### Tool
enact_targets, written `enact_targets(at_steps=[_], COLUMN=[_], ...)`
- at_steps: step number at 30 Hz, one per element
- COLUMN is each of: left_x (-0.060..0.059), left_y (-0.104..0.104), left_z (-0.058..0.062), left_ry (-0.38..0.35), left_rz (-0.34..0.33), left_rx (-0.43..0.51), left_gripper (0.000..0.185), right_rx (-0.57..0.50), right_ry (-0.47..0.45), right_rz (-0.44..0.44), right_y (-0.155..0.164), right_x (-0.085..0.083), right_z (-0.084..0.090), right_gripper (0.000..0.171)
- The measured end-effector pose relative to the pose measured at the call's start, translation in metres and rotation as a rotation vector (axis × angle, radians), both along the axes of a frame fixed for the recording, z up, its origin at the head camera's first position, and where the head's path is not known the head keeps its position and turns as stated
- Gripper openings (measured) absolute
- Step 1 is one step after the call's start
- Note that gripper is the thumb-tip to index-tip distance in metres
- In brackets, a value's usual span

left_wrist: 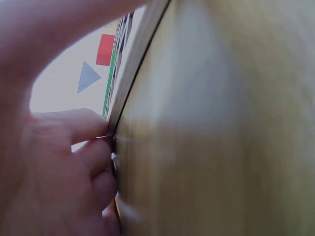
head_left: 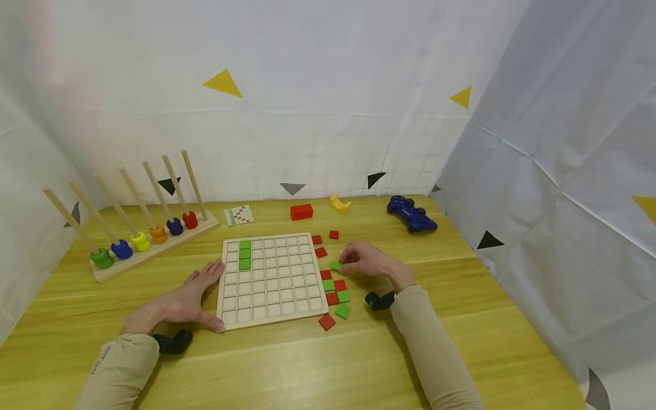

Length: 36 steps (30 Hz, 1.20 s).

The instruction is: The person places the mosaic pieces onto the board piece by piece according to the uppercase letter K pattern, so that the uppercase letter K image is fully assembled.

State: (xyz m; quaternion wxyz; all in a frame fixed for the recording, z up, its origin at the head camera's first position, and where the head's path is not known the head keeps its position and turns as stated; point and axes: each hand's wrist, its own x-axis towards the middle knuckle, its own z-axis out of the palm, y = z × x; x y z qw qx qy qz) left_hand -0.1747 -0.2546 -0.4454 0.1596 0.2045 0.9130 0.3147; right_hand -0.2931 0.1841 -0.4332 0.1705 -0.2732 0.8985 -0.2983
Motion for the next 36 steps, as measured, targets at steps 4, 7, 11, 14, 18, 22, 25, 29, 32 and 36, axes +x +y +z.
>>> enact_targets(at_steps=[4, 7, 11, 14, 18, 22, 25, 29, 32, 36], left_x=[0.0, 0.0, 0.001, 0.001, 0.002, 0.002, 0.001, 0.0, -0.001, -0.001], left_y=[0.0, -0.001, -0.002, -0.002, -0.002, -0.001, -0.001, -0.001, -0.001, -0.001], left_z=[0.0, 0.001, 0.001, 0.0, 0.0, 0.0, 0.0, -0.001, -0.001, 0.0], left_ry=[-0.008, -0.003, 0.002, -0.004, -0.01, -0.014, -0.012, -0.005, -0.002, 0.001], left_rz=[0.0, -0.006, -0.002, 0.005, 0.009, 0.009, 0.008, 0.005, -0.001, -0.013], left_rx=[-0.003, 0.008, 0.011, 0.002, -0.001, -0.004, -0.007, -0.01, -0.011, -0.002], left_gripper=[0.135, 0.134, 0.135, 0.135, 0.135, 0.134, 0.134, 0.134, 0.134, 0.133], right_rx=[-0.038, -0.055, -0.047, -0.023, 0.035, 0.067, 0.088, 0.13, 0.161, 0.187], right_ry=[0.066, 0.112, 0.126, 0.117, 0.12, 0.154, 0.181, 0.206, 0.22, 0.24], right_rz=[0.048, 0.116, 0.209, 0.248, 0.279, 0.318, 0.341, 0.343, 0.332, 0.325], right_y=[-0.011, -0.033, -0.072, -0.101, -0.136, -0.165, -0.181, -0.196, -0.203, -0.207], right_x=[0.004, 0.008, 0.013, 0.016, 0.02, 0.019, 0.017, 0.016, 0.016, 0.016], right_z=[0.007, 0.017, 0.027, 0.031, 0.034, 0.028, 0.019, 0.012, 0.009, 0.006], right_gripper=[0.02, 0.021, 0.021, 0.021, 0.022, 0.023, 0.024, 0.023, 0.021, 0.018])
